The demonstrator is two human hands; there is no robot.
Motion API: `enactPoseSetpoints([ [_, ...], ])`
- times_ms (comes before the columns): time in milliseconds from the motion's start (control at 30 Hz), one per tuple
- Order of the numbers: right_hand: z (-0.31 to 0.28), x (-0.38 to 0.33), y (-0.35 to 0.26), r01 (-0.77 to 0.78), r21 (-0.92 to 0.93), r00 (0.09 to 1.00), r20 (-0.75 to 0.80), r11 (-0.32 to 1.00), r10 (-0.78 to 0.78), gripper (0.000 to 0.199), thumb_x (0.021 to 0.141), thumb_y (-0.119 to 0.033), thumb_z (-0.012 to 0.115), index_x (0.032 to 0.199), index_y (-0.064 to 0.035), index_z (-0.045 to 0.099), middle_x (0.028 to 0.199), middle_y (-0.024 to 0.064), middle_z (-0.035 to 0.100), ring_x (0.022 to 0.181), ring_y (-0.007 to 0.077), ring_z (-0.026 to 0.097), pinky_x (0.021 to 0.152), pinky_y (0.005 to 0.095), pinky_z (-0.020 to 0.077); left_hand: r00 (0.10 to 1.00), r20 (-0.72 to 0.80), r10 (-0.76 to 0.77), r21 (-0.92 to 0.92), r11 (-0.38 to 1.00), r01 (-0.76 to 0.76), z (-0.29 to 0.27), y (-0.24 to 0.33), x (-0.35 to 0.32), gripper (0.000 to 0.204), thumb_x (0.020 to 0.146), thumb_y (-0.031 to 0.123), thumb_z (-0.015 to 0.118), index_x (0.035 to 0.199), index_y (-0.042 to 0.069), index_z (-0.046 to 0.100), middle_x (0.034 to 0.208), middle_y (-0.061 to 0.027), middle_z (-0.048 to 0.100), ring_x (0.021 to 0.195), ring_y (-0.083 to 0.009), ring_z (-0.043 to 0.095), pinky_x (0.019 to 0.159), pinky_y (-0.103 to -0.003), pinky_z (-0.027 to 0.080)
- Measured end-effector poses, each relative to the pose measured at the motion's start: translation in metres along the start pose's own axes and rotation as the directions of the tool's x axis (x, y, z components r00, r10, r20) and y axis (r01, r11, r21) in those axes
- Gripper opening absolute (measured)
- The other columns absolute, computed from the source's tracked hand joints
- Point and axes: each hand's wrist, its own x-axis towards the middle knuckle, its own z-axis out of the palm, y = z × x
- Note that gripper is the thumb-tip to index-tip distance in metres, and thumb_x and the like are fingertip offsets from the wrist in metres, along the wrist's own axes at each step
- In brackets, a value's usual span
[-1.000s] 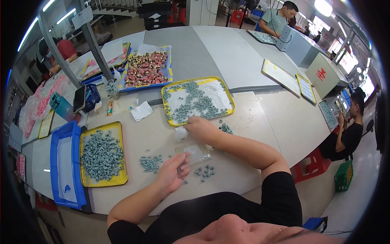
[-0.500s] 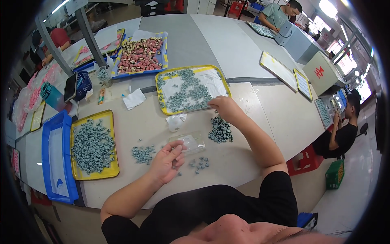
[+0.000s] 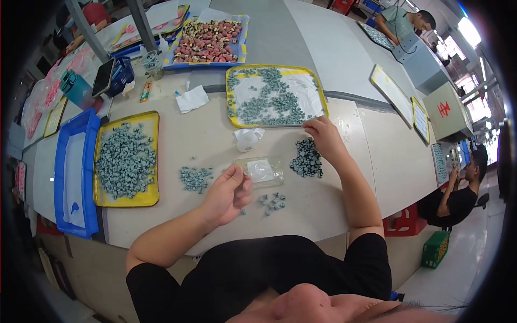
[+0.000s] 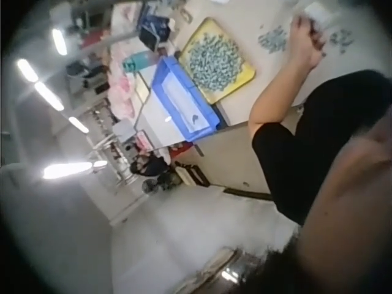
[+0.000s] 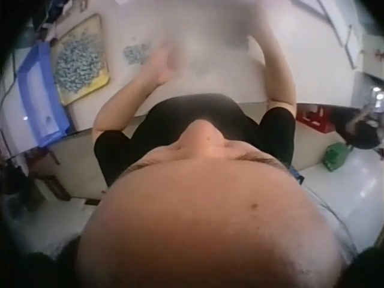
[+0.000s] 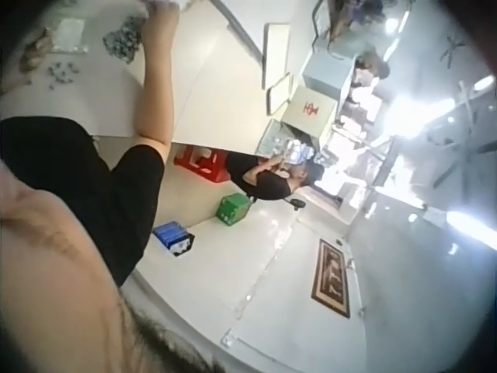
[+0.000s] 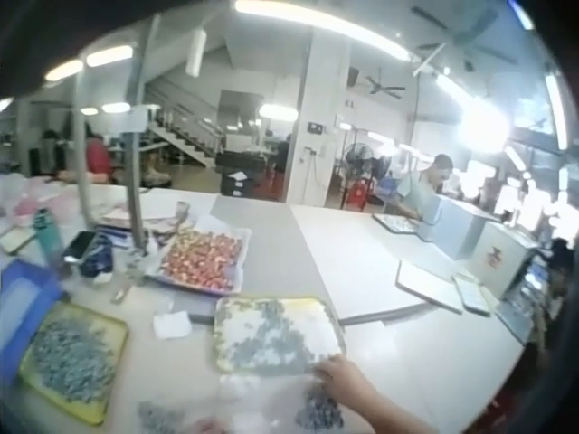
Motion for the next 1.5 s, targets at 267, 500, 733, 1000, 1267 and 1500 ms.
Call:
enactPoseSetpoints([
  [267, 0.021, -0.019, -0.047, 0.113, 0.311, 0.989, 0.056, 0.944, -0.136, 0.012, 0.081, -0.004, 0.065, 0.092, -0.0023, 0.065, 0.08, 0.0058, 0.065, 0.061, 0.0098, 0.06, 0.058, 0.0205, 0.0503, 0.995, 0.068, -0.072, 0.052, 0.996, 0.069, -0.022, 0.008, 0.005, 0.031, 0.097, 0.034, 0.041, 0.077, 0.011, 0.042, 0.059, 0.0035, 0.036, 0.049, -0.0075, 0.028, 0.042, -0.022, 0.02],
  [500, 0.061, -0.035, -0.046, 0.247, 0.269, 0.944, 0.152, 0.931, -0.294, 0.011, 0.075, -0.004, 0.065, 0.086, -0.0041, 0.065, 0.077, 0.0102, 0.06, 0.067, 0.0237, 0.06, 0.061, 0.0311, 0.0493, 0.997, -0.036, -0.073, 0.209, 0.975, 0.079, -0.027, 0.009, 0.009, 0.045, 0.097, 0.04, 0.039, 0.062, 0.013, 0.033, 0.05, 0.0026, 0.027, 0.046, -0.009, 0.024, 0.04, -0.023, 0.018],
  [733, 0.071, -0.039, -0.031, 0.452, -0.039, 0.89, 0.088, 0.891, -0.447, 0.009, 0.074, -0.007, 0.062, 0.083, -0.0037, 0.06, 0.082, 0.009, 0.058, 0.079, 0.0263, 0.056, 0.073, 0.0345, 0.0476, 0.996, -0.052, -0.073, 0.272, 0.959, 0.085, -0.033, 0.004, 0.021, 0.048, 0.097, 0.042, 0.039, 0.06, 0.011, 0.034, 0.051, 0.0015, 0.03, 0.046, -0.0094, 0.025, 0.041, -0.024, 0.019],
  [1000, 0.082, -0.035, -0.025, 0.548, -0.088, 0.836, 0.093, 0.832, -0.54, 0.02, 0.07, -0.003, 0.067, 0.09, -0.0015, 0.063, 0.084, 0.0078, 0.058, 0.074, 0.0234, 0.057, 0.066, 0.032, 0.049, 0.993, -0.085, -0.076, 0.24, 0.966, 0.095, -0.041, 0.004, 0.03, 0.047, 0.097, 0.041, 0.04, 0.061, 0.011, 0.035, 0.052, 0.002, 0.032, 0.046, -0.0093, 0.026, 0.041, -0.023, 0.02],
  [1267, 0.087, -0.034, -0.046, 0.76, -0.135, 0.644, 0.026, 0.635, -0.765, 0.034, 0.066, -0.002, 0.062, 0.1, 0.0019, 0.063, 0.089, 0.0085, 0.057, 0.071, 0.0206, 0.055, 0.061, 0.03, 0.0475, 0.99, -0.101, -0.098, 0.249, 0.961, 0.12, -0.056, 0.006, 0.028, 0.044, 0.097, 0.039, 0.041, 0.062, 0.011, 0.036, 0.05, 0.0016, 0.033, 0.043, -0.009, 0.025, 0.039, -0.023, 0.019],
  [1500, 0.098, -0.037, -0.053, 0.81, -0.205, 0.576, 0.099, 0.55, -0.811, 0.035, 0.067, -0.005, 0.057, 0.1, 0.0057, 0.062, 0.094, 0.0092, 0.056, 0.075, 0.0197, 0.055, 0.062, 0.0298, 0.0477, 0.993, -0.071, -0.099, 0.24, 0.964, 0.113, -0.072, 0.008, 0.026, 0.04, 0.096, 0.037, 0.045, 0.066, 0.011, 0.043, 0.055, 0.0019, 0.04, 0.044, -0.0075, 0.028, 0.041, -0.023, 0.02],
])
